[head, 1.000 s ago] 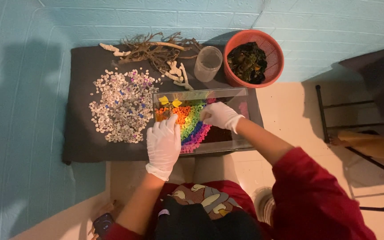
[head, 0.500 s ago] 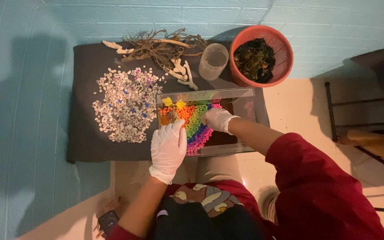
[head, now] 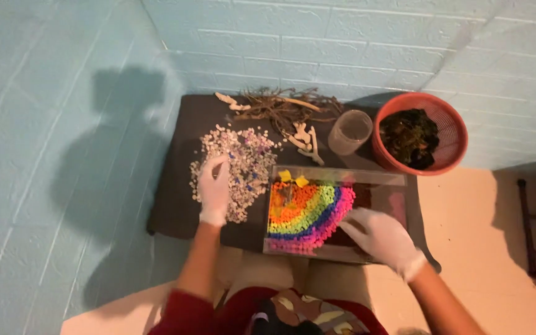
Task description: The person places colorful pebbles into a glass tank, arranging them in a rainbow pattern. They also add small artificial plants and a decorative branch into the tank.
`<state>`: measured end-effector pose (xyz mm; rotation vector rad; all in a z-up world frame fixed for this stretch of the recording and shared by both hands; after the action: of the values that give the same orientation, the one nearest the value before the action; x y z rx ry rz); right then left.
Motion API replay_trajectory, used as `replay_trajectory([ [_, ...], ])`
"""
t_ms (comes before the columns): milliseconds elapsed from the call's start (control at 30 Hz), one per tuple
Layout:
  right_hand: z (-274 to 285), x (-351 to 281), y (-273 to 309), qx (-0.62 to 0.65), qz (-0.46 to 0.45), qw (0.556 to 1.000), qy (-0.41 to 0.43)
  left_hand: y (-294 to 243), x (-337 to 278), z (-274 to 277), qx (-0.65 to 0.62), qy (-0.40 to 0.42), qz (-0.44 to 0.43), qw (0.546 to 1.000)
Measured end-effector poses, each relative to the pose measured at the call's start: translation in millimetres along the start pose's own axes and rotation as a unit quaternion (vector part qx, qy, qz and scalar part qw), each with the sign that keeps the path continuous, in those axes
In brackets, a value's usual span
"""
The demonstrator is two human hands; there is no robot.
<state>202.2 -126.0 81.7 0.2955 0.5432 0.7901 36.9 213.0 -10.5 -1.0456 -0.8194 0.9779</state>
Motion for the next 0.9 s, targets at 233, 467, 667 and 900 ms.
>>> replay_trajectory([
  [233,-34,-13,-42,0.123,-0.033,0.965,-0.229,88,100,-84,0.2,0.073,-0.102,0.972],
  [467,-30,-11,-36,0.113,0.037,0.954,-0.276,152,151,-162,0.605,0.152,-0.127,0.772],
  [667,-29,-9,-38,0.112,0.027,0.956,-0.269,163,149,-167,0.566,0.151,-0.068,0.808],
  [900,-38,-8,-50,0.088,0.019,0.958,-0.273,184,163,-183,0.518,0.176,-0.117,0.829],
])
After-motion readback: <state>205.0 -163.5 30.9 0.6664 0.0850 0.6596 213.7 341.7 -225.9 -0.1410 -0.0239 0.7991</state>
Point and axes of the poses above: each hand's wrist, its own x-axis towards the middle knuckle, its own z-axis out of the back of the hand, y = z × x, the point moved 5 cm from there along x, towards the middle knuckle, and after that the axes turned 4 degrees about -y, right-handed, at the moved point
